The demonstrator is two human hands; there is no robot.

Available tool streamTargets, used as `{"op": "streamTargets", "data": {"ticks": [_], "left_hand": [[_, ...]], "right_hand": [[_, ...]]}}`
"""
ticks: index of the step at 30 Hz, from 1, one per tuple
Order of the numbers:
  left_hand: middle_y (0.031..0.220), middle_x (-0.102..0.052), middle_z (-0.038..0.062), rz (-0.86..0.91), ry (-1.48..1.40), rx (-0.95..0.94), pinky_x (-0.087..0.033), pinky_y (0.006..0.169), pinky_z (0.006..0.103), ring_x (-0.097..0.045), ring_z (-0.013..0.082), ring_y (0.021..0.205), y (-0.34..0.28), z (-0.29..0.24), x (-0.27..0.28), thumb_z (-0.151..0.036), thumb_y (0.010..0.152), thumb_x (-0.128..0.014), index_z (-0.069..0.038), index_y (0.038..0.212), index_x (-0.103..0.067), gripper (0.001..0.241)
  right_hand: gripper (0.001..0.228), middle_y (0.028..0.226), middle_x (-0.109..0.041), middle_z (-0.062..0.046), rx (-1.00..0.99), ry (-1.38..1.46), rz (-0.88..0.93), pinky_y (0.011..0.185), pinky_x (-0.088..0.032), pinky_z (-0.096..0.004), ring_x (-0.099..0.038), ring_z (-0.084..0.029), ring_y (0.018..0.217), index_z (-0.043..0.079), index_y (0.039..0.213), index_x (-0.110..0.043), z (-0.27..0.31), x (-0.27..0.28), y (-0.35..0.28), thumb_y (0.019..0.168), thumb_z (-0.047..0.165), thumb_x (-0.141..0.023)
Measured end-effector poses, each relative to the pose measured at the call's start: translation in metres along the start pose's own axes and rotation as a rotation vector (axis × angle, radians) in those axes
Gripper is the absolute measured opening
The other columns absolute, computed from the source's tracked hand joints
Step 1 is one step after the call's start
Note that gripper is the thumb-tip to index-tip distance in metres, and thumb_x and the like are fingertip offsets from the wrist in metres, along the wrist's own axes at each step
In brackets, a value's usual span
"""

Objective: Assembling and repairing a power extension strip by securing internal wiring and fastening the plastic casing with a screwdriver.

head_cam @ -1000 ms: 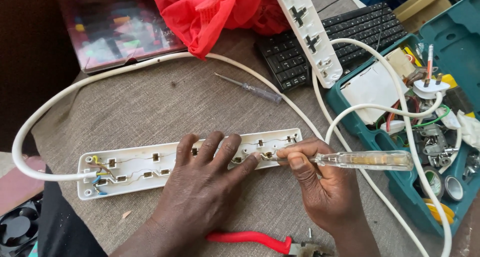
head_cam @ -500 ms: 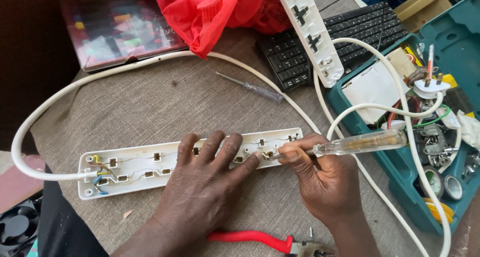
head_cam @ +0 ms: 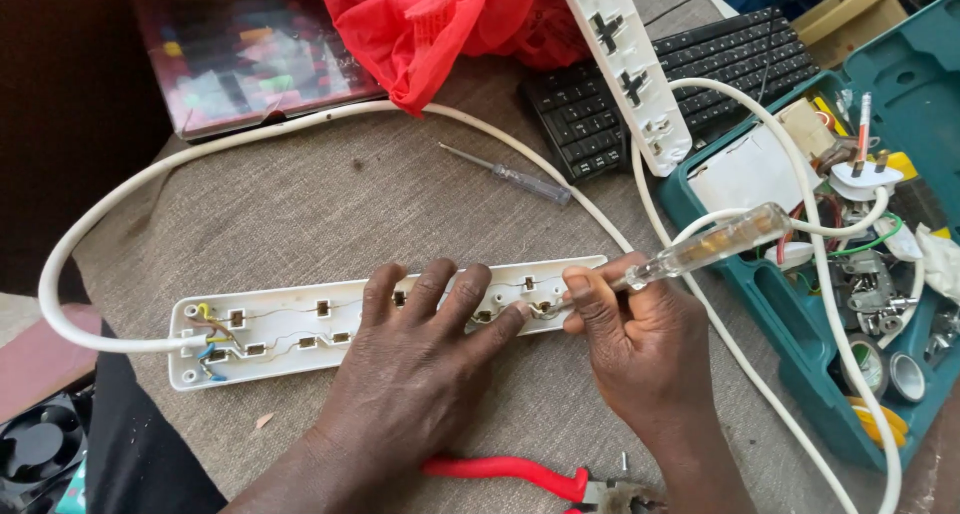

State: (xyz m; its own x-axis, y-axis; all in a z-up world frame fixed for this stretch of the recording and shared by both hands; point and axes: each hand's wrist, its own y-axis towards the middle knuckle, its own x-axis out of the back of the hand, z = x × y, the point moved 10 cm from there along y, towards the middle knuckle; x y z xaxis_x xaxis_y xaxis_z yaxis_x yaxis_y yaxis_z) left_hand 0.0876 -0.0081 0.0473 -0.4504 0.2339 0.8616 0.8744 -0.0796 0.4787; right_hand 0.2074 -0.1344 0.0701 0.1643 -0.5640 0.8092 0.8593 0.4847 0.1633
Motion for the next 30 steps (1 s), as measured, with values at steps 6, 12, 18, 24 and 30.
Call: {"op": "streamTargets", "data": {"ticks": [6, 12, 18, 24, 30], "left_hand": [[0.138, -0.057, 0.010, -0.001, 0.029, -0.003, -0.040, 0.102, 0.0574, -0.056, 0.0339, 0.123, -0.002, -0.001, -0.001, -0.035, 0.090, -0.060, -0.029, 0.136, -0.062, 0.047], [0.138, -0.058, 0.010, 0.013, 0.022, 0.000, -0.040, 0.104, 0.0584, -0.057, 0.0342, 0.124, -0.002, -0.001, -0.004, -0.035, 0.092, -0.059, -0.029, 0.137, -0.061, 0.046], [0.137, -0.061, 0.009, 0.037, 0.037, 0.030, -0.039, 0.105, 0.0538, -0.057, 0.0325, 0.123, 0.000, -0.001, -0.004, -0.032, 0.091, -0.057, -0.024, 0.129, -0.062, 0.039], [0.131, -0.063, 0.007, -0.012, 0.020, 0.045, -0.041, 0.102, 0.0515, -0.059, 0.0305, 0.119, 0.004, 0.001, 0.001, -0.027, 0.092, -0.061, -0.021, 0.117, -0.065, 0.027], [0.131, -0.063, 0.006, -0.052, -0.004, 0.061, -0.041, 0.104, 0.0521, -0.059, 0.0296, 0.118, -0.001, 0.002, 0.000, -0.024, 0.090, -0.063, -0.018, 0.118, -0.068, 0.030]], "right_hand": [[0.029, 0.064, -0.079, 0.001, 0.000, 0.027, 0.022, 0.058, -0.056, -0.032, -0.079, -0.011, 0.058, 0.014, 0.094, -0.068, -0.002, -0.003, 0.001, 0.101, 0.041, -0.064], [0.039, 0.088, -0.081, -0.011, -0.063, 0.432, -0.042, 0.064, -0.070, -0.030, -0.084, -0.021, 0.068, 0.002, 0.098, -0.071, -0.016, -0.007, -0.017, 0.104, 0.037, -0.056], [0.036, 0.090, -0.075, -0.011, 0.015, 0.533, -0.133, 0.064, -0.068, -0.030, -0.078, -0.020, 0.071, 0.004, 0.098, -0.068, -0.008, 0.000, -0.025, 0.108, 0.035, -0.054], [0.039, 0.099, -0.067, -0.008, 0.172, 0.548, -0.145, 0.061, -0.057, -0.023, -0.069, -0.015, 0.080, 0.007, 0.094, -0.062, -0.009, 0.023, -0.025, 0.110, 0.041, -0.053], [0.041, 0.085, -0.062, -0.008, 0.063, 0.766, -0.143, 0.070, -0.058, -0.032, -0.063, -0.017, 0.077, 0.001, 0.139, -0.062, -0.036, 0.024, -0.027, 0.112, 0.031, -0.055]]}}
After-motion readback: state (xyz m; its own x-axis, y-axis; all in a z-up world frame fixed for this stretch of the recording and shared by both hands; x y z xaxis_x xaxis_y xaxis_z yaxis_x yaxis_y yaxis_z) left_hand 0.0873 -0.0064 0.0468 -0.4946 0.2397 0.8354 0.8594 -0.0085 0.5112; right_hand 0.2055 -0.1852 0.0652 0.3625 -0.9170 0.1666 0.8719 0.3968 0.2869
